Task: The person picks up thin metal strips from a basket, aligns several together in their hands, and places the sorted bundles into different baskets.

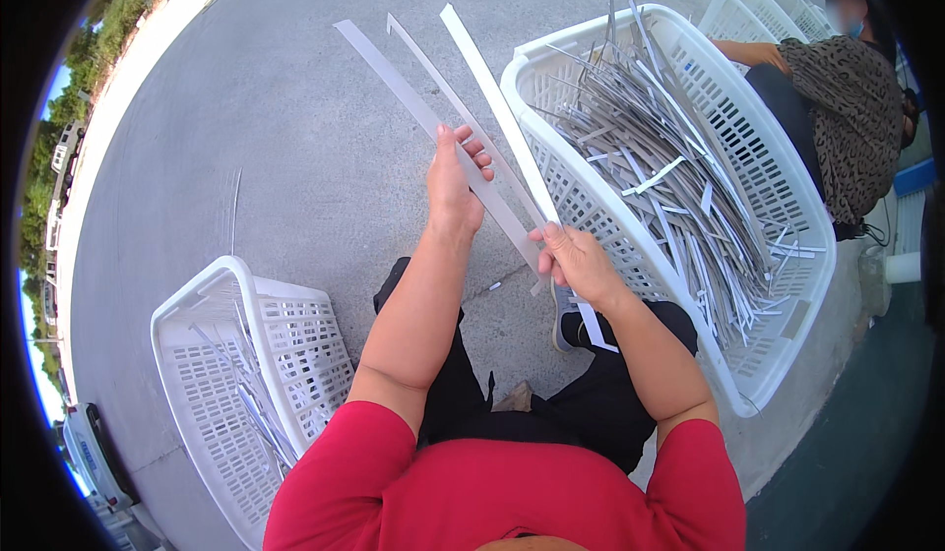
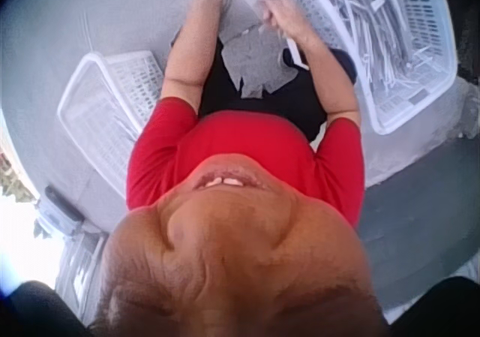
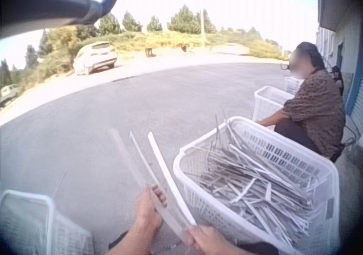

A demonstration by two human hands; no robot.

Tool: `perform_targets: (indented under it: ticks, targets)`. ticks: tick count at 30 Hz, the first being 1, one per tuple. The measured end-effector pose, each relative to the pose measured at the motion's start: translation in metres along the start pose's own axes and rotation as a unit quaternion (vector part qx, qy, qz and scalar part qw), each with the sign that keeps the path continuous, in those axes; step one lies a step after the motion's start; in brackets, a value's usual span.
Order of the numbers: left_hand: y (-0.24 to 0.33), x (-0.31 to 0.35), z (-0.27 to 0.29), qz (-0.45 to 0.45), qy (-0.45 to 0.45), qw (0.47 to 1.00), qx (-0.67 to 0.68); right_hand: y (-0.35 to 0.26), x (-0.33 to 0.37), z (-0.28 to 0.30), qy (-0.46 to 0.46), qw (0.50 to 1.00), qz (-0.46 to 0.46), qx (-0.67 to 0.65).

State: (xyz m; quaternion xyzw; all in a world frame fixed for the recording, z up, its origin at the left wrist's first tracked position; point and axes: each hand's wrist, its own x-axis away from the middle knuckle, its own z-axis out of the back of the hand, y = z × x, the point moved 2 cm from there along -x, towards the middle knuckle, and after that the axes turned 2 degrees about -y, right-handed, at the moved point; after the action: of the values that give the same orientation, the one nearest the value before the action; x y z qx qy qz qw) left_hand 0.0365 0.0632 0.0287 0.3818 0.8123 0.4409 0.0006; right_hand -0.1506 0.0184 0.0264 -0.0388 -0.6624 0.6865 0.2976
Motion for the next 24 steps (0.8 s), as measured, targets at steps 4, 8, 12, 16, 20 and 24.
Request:
perform_targets:
  ticks: [4, 8, 12, 16, 20, 24]
  targets:
    - [-0.009, 0.003, -0.005, 0.017, -0.033, 0.999, 0.02, 0.003, 0.004, -0.001, 0.062, 0.992, 0.028, 0.108]
    - [-0.018, 0.003, -0.008, 0.028, -0.045, 0.999, -0.005, -0.004, 0.01, -0.006, 0.141, 0.959, 0.07, 0.235]
    - [-0.021, 0.009, -0.018, 0.048, -0.041, 0.998, -0.008, -0.014, 0.014, -0.009, 0.152, 0.946, 0.1, 0.268]
    - [-0.027, 0.008, -0.015, 0.072, -0.094, 0.993, 0.017, -0.015, 0.015, -0.008, 0.162, 0.93, 0.112, 0.309]
    - [-0.033, 0.009, -0.012, 0.065, -0.105, 0.992, -0.017, -0.014, 0.016, -0.01, 0.185, 0.926, 0.129, 0.301]
    - [-0.039, 0.014, -0.013, 0.076, -0.084, 0.993, -0.014, -0.012, 0.014, -0.009, 0.2, 0.935, 0.108, 0.27]
